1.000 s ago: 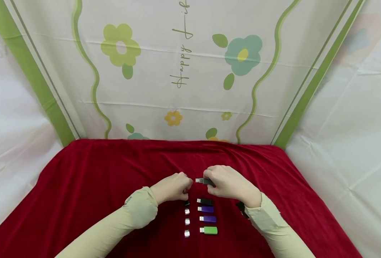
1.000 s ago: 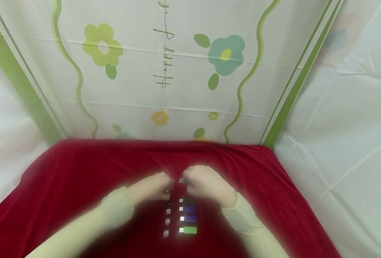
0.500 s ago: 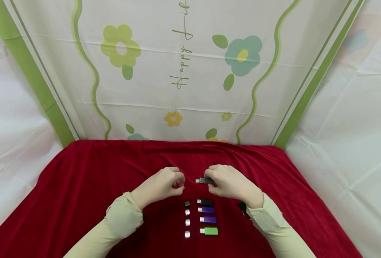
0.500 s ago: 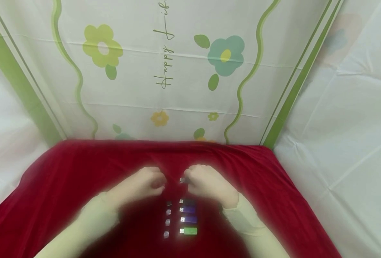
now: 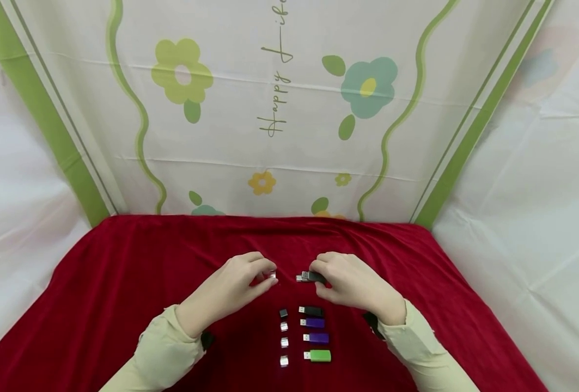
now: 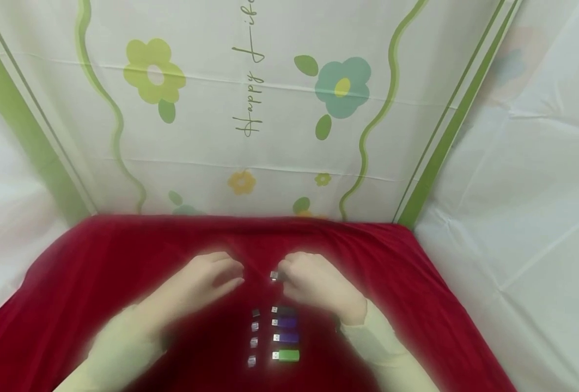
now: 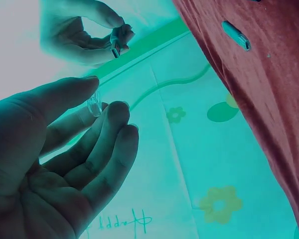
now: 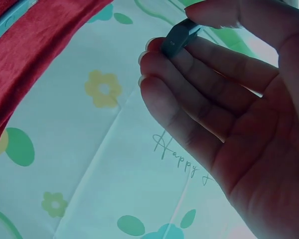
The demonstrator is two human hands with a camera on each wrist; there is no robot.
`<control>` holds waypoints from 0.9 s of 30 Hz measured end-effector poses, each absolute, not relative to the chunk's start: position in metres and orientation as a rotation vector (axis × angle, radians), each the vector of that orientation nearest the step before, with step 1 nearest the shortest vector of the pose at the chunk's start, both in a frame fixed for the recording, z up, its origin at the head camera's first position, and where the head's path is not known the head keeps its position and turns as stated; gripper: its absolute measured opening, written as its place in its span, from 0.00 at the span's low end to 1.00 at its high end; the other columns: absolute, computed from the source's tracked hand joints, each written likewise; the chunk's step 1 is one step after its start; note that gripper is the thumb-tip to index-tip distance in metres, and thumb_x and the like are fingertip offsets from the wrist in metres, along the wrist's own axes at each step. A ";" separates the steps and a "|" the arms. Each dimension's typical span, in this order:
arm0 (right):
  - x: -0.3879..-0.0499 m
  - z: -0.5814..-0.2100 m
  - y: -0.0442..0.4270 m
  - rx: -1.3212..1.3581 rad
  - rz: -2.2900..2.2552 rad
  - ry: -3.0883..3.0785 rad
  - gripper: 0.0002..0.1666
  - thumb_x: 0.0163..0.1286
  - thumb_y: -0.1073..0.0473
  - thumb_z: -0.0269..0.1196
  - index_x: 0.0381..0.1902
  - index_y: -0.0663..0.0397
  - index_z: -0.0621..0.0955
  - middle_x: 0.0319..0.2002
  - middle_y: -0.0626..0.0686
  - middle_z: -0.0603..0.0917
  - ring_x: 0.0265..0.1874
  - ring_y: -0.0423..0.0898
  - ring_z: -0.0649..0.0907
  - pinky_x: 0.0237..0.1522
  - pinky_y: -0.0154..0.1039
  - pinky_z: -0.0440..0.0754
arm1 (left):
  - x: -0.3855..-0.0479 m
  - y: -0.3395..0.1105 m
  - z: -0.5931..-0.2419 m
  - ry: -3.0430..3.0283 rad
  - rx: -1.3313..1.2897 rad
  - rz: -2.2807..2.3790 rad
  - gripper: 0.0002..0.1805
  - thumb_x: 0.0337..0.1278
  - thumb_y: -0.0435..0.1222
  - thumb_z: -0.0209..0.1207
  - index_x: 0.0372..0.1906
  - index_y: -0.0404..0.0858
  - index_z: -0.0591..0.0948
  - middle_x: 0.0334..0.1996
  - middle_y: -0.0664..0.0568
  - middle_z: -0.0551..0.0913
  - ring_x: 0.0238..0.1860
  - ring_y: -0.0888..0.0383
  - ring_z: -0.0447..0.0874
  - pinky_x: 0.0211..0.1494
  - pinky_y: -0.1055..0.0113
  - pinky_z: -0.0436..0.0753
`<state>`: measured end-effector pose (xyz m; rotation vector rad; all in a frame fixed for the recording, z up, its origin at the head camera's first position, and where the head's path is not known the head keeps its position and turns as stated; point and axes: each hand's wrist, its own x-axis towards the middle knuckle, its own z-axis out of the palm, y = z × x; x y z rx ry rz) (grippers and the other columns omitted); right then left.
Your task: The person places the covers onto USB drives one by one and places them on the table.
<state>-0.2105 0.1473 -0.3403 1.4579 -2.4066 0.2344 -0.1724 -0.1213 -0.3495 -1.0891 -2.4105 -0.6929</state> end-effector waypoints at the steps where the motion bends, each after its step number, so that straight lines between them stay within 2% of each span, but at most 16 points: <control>1: -0.210 -0.340 0.147 1.456 0.230 -2.400 0.09 0.51 0.66 0.70 0.28 0.51 0.79 0.24 0.41 0.70 0.21 0.35 0.66 0.22 0.27 0.68 | -0.171 -0.122 -0.349 -2.407 -1.088 -0.688 0.07 0.53 0.32 0.71 0.36 0.39 0.84 0.32 0.56 0.80 0.31 0.64 0.80 0.36 0.74 0.79; 13: -0.201 -0.337 0.145 1.466 0.226 -2.335 0.12 0.49 0.68 0.69 0.26 0.51 0.76 0.24 0.41 0.70 0.22 0.35 0.67 0.23 0.28 0.69 | -0.161 -0.124 -0.342 -2.387 -1.127 -0.668 0.08 0.52 0.31 0.71 0.37 0.39 0.85 0.33 0.56 0.80 0.32 0.66 0.80 0.36 0.78 0.78; 20: -0.199 -0.339 0.143 1.475 0.201 -2.321 0.09 0.50 0.66 0.68 0.27 0.51 0.77 0.25 0.42 0.71 0.23 0.36 0.68 0.23 0.27 0.69 | -0.160 -0.122 -0.343 -2.373 -1.107 -0.644 0.09 0.52 0.32 0.72 0.38 0.39 0.85 0.34 0.57 0.80 0.32 0.66 0.80 0.36 0.78 0.78; 27: -0.199 -0.340 0.139 1.484 0.174 -2.306 0.09 0.50 0.66 0.67 0.28 0.51 0.78 0.25 0.42 0.71 0.23 0.36 0.67 0.22 0.27 0.68 | -0.161 -0.118 -0.343 -2.373 -1.098 -0.649 0.09 0.52 0.33 0.72 0.38 0.39 0.85 0.34 0.56 0.80 0.32 0.64 0.81 0.35 0.78 0.78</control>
